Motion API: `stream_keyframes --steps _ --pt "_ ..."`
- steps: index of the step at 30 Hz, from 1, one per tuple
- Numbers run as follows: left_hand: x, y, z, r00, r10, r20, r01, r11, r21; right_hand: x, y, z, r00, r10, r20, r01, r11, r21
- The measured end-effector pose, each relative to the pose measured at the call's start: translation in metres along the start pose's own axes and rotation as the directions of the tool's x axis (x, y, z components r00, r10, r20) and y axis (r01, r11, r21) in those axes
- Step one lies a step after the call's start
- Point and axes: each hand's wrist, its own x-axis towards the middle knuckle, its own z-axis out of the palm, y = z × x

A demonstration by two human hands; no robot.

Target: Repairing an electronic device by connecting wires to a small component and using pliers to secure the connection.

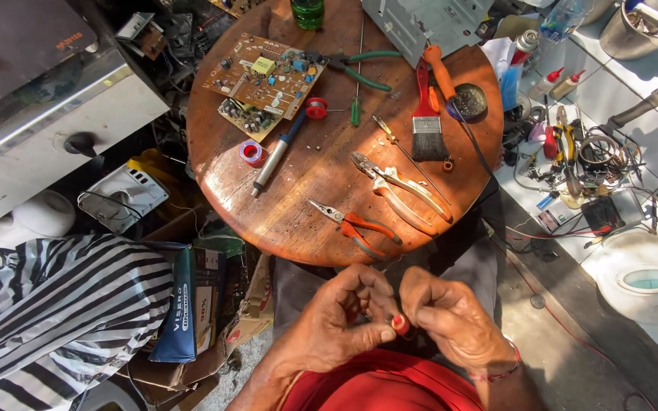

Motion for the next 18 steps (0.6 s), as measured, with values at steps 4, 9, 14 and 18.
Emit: stream_keyframes --steps 4,9,14,18 --pt "-0.001 0.025 0.0 0.993 0.017 0.121 -0.034 0.989 0.141 -0.008 -0.011 0.01 0.979 0.204 -0.023 -0.179 0.902 0.393" --pt "-0.011 0.007 -0.025 0.987 0.054 0.151 -0.052 0.998 -0.023 0.001 -0.04 0.005 0.992 0.001 -0.124 0.072 0.808 0.585" --pt "-0.017 -0.005 -0.052 0.995 0.099 -0.017 -0.1 0.991 -0.087 -0.004 -0.034 -0.029 0.947 0.016 -0.319 0.209 0.724 0.657" --pt "0.001 -0.018 -0.053 0.922 0.24 -0.305 -0.339 0.88 -0.333 -0.026 -0.006 -0.061 0.904 -0.093 -0.418 0.342 0.745 0.573"
